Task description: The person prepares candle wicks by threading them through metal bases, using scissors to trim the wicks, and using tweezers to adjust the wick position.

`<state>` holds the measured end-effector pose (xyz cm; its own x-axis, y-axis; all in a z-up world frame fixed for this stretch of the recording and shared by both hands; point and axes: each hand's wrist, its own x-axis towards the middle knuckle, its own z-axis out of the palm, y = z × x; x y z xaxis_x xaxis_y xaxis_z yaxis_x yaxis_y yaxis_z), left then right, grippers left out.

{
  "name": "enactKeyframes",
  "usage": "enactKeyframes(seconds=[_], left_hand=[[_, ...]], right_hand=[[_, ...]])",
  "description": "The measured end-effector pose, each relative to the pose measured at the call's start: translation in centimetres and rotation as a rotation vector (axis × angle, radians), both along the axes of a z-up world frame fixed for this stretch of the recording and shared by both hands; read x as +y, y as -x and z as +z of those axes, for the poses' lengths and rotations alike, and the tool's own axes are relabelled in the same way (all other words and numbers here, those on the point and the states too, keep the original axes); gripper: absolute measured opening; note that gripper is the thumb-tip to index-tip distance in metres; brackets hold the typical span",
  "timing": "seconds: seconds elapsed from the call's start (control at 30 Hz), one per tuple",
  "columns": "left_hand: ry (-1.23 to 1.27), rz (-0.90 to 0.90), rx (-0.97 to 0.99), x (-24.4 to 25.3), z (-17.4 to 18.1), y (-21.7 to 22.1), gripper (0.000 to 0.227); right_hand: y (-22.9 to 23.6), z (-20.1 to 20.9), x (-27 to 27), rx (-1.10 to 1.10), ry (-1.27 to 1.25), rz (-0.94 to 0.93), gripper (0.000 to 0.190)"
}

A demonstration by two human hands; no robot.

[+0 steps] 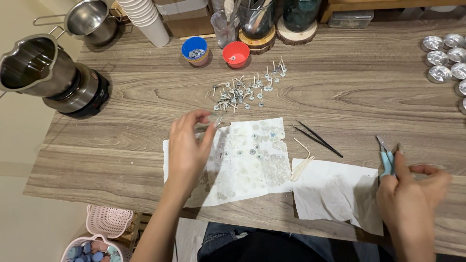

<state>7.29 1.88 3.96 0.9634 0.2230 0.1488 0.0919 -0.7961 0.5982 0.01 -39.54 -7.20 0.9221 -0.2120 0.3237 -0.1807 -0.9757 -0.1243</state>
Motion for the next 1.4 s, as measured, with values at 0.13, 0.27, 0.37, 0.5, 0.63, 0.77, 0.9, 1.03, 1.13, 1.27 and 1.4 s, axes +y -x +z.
enactKeyframes(seconds=[0.13,0.27,0.37,0.5,0.63,0.77,0.9,1.03,1.13,1.27,1.4], left_hand=[[-0.006,-0.007,0.106,0.7,-0.8,1.3,0.036],[-0.101,-0.323,0.157,1.0,-1.4,3.0,0.047],[-0.124,-0.39,0.09,1.2,-2.0,3.3,0.05],[-0.108,-0.389,0.02,1.4,-3.0,3.6,0.046],[-0.069,-0.407,-0.023,1.7,-3.7,3.7,0.042],[-0.027,-0.4,0.002,1.8,-3.9,3.7,0.039],[-0.003,-0.409,-0.008,1.7,-3.6,4.0,0.035],[0.009,-0.423,0.005,1.5,-3.2,4.0,0.03],[0.047,-0.419,-0.121,1.2,-2.8,3.9,0.023],[0.676,-0.331,0.088,-1.0,-3.2,3.6,0.022],[1.375,-0.388,0.172,-4.1,-3.5,3.9,0.04]], right_hand=[[-0.4,3.7,4.9,-0.172,-0.112,0.074,0.048],[-3.1,5.0,11.1,0.029,-0.373,0.171,0.046],[-4.3,4.9,14.0,0.044,-0.407,0.234,0.046],[-5.1,4.9,15.8,0.052,-0.48,0.226,0.038],[-5.1,4.8,15.7,0.023,-0.503,0.28,0.026],[-4.7,4.8,15.5,0.01,-0.528,0.291,0.025],[-4.6,5.0,15.1,-0.059,-0.48,0.326,0.02],[-4.1,6.6,15.2,0.051,-0.549,0.162,0.016],[-3.1,8.4,15.0,-0.12,-0.672,0.218,0.018],[-2.4,9.7,14.7,-0.052,-0.85,0.257,0.021],[-1.2,9.8,14.8,0.166,-1.225,0.23,0.033]])
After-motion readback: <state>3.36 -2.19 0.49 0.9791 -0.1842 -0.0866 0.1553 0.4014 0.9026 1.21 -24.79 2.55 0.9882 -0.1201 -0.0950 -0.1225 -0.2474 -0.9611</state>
